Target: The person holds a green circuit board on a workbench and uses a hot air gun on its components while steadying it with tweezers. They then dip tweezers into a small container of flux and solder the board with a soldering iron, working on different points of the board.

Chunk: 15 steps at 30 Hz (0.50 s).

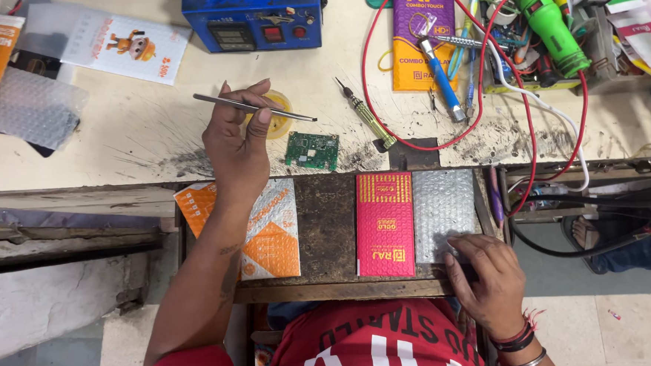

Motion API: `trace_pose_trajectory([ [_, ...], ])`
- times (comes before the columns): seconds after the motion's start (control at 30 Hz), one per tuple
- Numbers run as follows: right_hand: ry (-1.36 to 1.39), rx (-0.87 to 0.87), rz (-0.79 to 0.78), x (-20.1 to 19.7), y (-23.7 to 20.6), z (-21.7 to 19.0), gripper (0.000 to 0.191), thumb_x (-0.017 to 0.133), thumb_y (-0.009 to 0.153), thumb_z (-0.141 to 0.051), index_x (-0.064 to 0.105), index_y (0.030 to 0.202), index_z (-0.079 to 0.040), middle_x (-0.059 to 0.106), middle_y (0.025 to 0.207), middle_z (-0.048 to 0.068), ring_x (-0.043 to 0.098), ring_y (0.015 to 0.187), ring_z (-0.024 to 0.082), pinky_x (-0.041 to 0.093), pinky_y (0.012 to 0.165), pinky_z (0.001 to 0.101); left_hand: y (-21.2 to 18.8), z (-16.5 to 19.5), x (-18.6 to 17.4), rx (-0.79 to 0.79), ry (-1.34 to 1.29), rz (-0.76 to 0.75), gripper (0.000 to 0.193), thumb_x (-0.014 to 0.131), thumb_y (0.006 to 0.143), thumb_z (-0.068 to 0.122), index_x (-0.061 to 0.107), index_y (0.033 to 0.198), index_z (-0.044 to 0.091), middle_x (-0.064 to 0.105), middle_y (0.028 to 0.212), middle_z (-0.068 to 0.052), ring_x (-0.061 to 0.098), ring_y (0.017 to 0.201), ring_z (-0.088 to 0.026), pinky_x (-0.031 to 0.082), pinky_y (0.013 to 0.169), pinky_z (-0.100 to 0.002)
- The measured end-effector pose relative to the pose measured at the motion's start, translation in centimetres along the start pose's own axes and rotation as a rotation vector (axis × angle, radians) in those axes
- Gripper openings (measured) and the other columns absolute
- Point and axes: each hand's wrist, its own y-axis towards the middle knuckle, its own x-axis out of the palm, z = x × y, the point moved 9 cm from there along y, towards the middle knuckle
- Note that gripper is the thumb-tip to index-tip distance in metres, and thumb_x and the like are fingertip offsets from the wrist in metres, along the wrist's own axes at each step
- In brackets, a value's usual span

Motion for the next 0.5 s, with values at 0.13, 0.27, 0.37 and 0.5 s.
trace_pose_trajectory([
  [0.13,-0.005,-0.002,-0.008,-0.1,0.2,-0.1,0.025,0.079,0.083,-0.012,0.070,0.106,-0.007,0.073,0.108,0.008,0.068,0.105,0.029,0.052,0.093,0.0410,0.2,-0.5,-0.3,-0.015,-0.059,0.041,0.019,0.069,0.108,0.024,0.058,0.112,0.008,0.074,0.106,-0.004,0.065,0.135,-0.021,0.018,0.136,-0.050],
  [0.27,-0.011,-0.001,-0.011,0.1,0.1,0.0,0.026,0.079,0.083,-0.012,0.071,0.107,-0.007,0.073,0.107,0.008,0.068,0.104,0.029,0.052,0.092,0.0410,0.2,-0.2,-0.9,0.018,-0.052,0.086,0.015,0.068,0.108,0.017,0.057,0.111,0.008,0.074,0.106,-0.005,0.066,0.133,-0.021,0.019,0.136,-0.049],
  [0.37,-0.006,-0.004,0.001,0.1,-0.1,0.1,0.026,0.079,0.083,-0.011,0.070,0.107,-0.006,0.072,0.108,0.008,0.068,0.104,0.029,0.052,0.092,0.0410,0.0,0.7,-1.8,0.050,0.049,0.115,0.009,0.066,0.110,0.011,0.058,0.111,0.006,0.074,0.105,-0.006,0.065,0.134,-0.022,0.017,0.137,-0.048],
  [0.5,-0.009,0.000,0.022,0.2,-0.4,0.2,0.027,0.080,0.083,-0.010,0.071,0.107,-0.006,0.073,0.108,0.008,0.068,0.102,0.028,0.052,0.091,0.0403,0.0,1.5,-3.3,0.045,0.124,0.174,0.006,0.065,0.110,0.007,0.060,0.112,0.005,0.076,0.110,-0.005,0.068,0.129,-0.020,0.023,0.136,-0.048],
])
